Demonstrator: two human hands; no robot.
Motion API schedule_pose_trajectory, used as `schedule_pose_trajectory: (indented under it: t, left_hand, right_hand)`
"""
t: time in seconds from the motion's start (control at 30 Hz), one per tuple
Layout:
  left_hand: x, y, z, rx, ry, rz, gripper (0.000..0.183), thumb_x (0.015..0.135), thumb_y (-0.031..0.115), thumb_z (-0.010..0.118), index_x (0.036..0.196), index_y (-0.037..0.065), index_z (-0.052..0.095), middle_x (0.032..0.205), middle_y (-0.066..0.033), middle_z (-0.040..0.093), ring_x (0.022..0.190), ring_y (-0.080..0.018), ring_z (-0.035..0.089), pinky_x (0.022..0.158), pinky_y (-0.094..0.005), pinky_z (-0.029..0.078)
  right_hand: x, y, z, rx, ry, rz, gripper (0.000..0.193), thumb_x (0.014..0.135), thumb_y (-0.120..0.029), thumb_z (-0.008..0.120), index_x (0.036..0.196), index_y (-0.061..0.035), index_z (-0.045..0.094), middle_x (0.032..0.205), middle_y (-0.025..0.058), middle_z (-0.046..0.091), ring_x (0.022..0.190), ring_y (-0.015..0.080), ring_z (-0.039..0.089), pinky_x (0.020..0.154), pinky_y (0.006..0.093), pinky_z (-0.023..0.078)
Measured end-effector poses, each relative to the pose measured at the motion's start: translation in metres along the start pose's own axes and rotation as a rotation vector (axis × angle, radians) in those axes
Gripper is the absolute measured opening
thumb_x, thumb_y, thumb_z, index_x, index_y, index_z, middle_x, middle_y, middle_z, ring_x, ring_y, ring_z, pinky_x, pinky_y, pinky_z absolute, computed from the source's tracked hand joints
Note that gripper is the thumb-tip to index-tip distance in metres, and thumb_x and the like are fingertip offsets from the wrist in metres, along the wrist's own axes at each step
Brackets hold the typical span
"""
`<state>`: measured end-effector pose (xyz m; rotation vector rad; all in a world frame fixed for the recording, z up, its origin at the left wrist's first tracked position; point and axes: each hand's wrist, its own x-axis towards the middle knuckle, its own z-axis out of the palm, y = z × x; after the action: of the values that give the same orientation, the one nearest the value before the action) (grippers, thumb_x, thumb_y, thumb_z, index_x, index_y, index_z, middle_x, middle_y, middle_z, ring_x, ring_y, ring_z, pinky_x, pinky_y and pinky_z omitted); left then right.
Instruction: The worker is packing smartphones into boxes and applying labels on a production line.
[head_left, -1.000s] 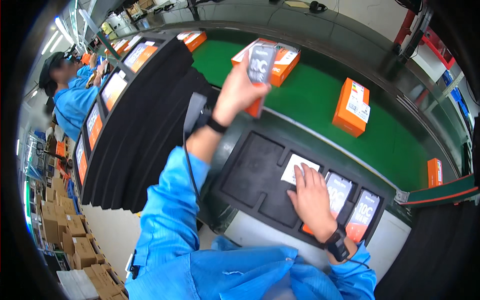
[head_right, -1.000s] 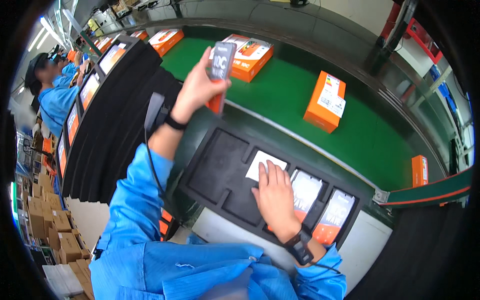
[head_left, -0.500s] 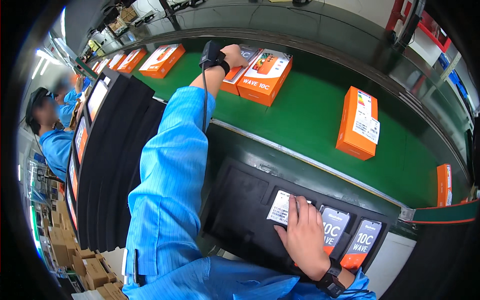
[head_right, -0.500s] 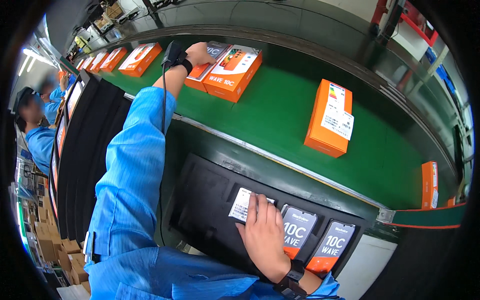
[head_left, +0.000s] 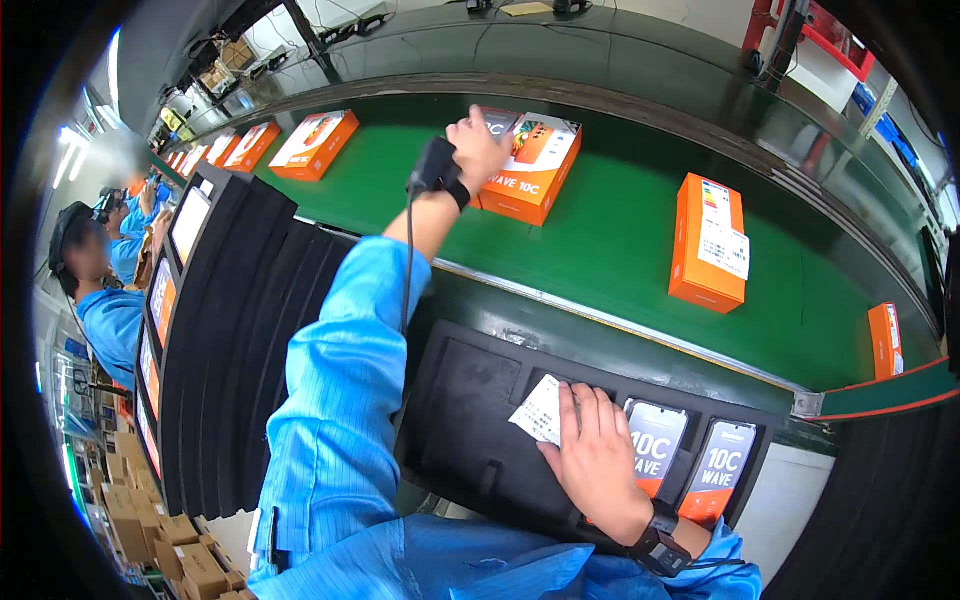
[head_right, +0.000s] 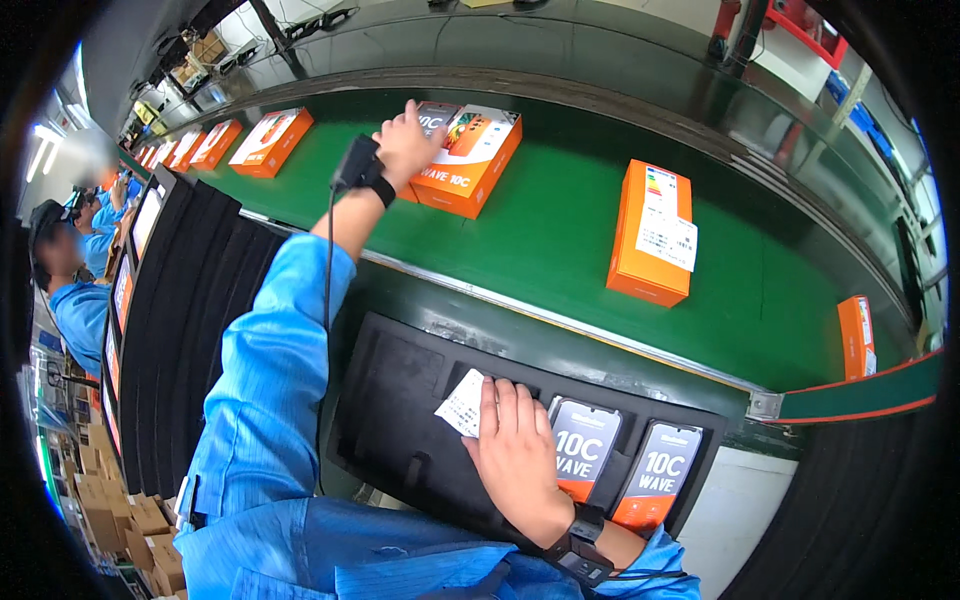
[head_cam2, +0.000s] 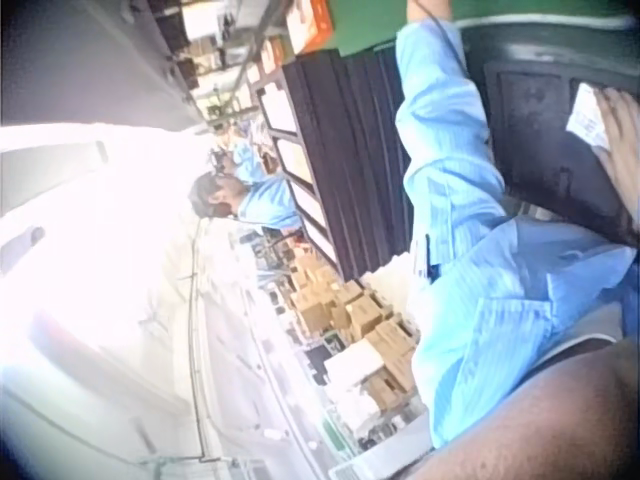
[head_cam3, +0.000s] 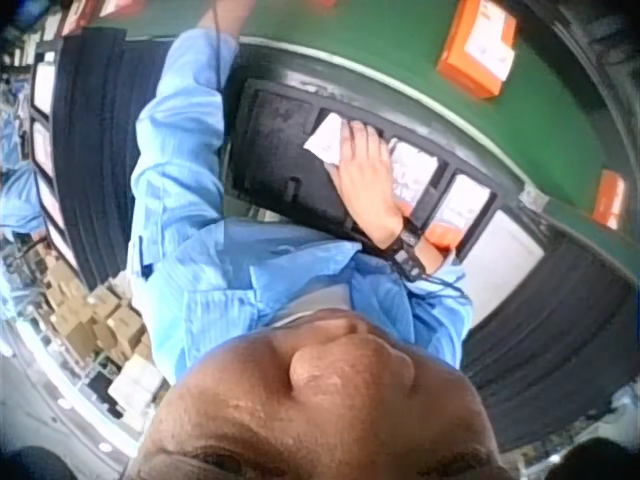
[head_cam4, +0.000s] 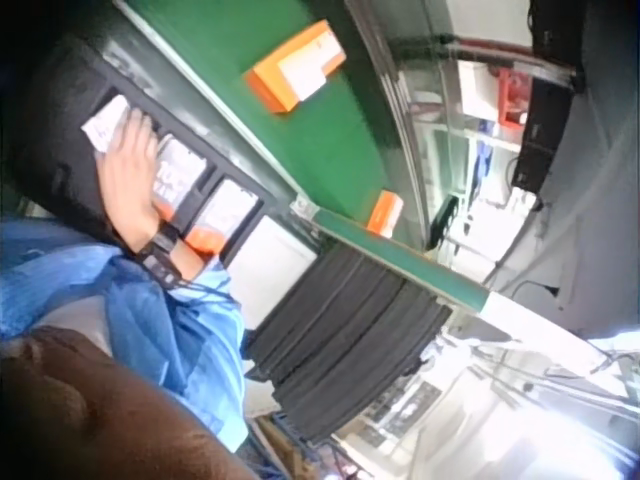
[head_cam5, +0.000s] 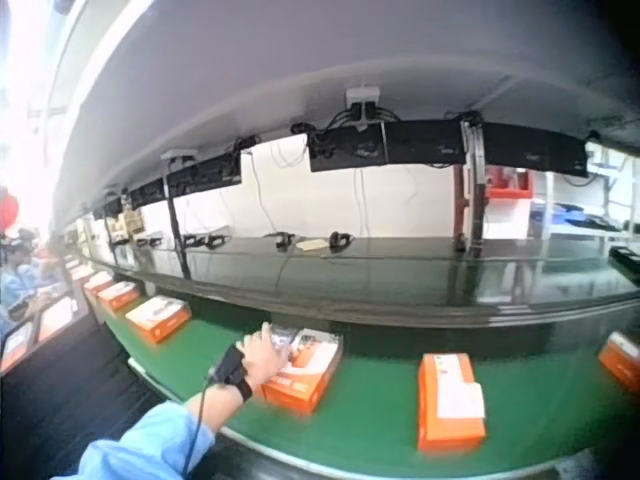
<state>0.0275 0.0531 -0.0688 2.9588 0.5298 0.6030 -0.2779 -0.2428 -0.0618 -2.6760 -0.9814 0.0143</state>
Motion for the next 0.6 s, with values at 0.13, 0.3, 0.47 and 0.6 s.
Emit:
schedule_pose_trajectory:
  t: [0.13, 0.3, 0.47, 0.6]
  left_hand:
    - [-0.061, 0.059, -0.005, -0.079, -0.098, 0.252, 0.087, 0.079, 0.058, 0.061, 0.141, 0.003, 0.035, 0.133, -0.0267, 0.046, 0.124, -0.0397, 0.045, 0.104, -0.0550, 0.034]
    - [-0.092, 0.101, -0.013, -0.017, -0.096, 0.345, 0.079, 0.074, 0.047, 0.066, 0.142, 0.015, 0.040, 0.142, -0.0218, 0.039, 0.130, -0.0450, 0.035, 0.105, -0.0602, 0.029]
    - [-0.089, 0.104, -0.030, -0.197, -0.238, 0.252, 0.073, 0.068, 0.033, 0.072, 0.136, 0.025, 0.049, 0.145, -0.0140, 0.037, 0.130, -0.0362, 0.038, 0.102, -0.0550, 0.035]
    - [-0.071, 0.096, -0.059, -0.148, 0.180, 0.278, 0.070, 0.066, 0.034, 0.072, 0.133, 0.026, 0.052, 0.141, -0.0110, 0.041, 0.127, -0.0358, 0.039, 0.098, -0.0547, 0.037]
  right_hand:
    - [0.002, -0.003, -0.004, -0.004, -0.019, -0.003, 0.074, 0.073, -0.032, 0.075, 0.129, 0.0074, 0.046, 0.120, 0.0180, 0.050, 0.112, 0.0310, 0.048, 0.096, 0.0368, 0.038]
    - [-0.005, -0.001, -0.001, 0.039, -0.117, 0.017, 0.070, 0.072, -0.031, 0.076, 0.123, 0.0083, 0.049, 0.115, 0.0174, 0.051, 0.108, 0.0295, 0.049, 0.095, 0.0359, 0.039]
    - [-0.008, 0.002, 0.000, 0.008, 0.082, -0.037, 0.058, 0.073, -0.028, 0.073, 0.115, 0.0063, 0.053, 0.110, 0.0164, 0.054, 0.109, 0.0284, 0.049, 0.092, 0.0346, 0.040]
    - [-0.010, 0.004, 0.020, -0.141, 0.130, 0.003, 0.039, 0.077, -0.020, 0.063, 0.108, 0.0042, 0.056, 0.105, 0.0160, 0.057, 0.105, 0.0265, 0.052, 0.087, 0.0353, 0.041]
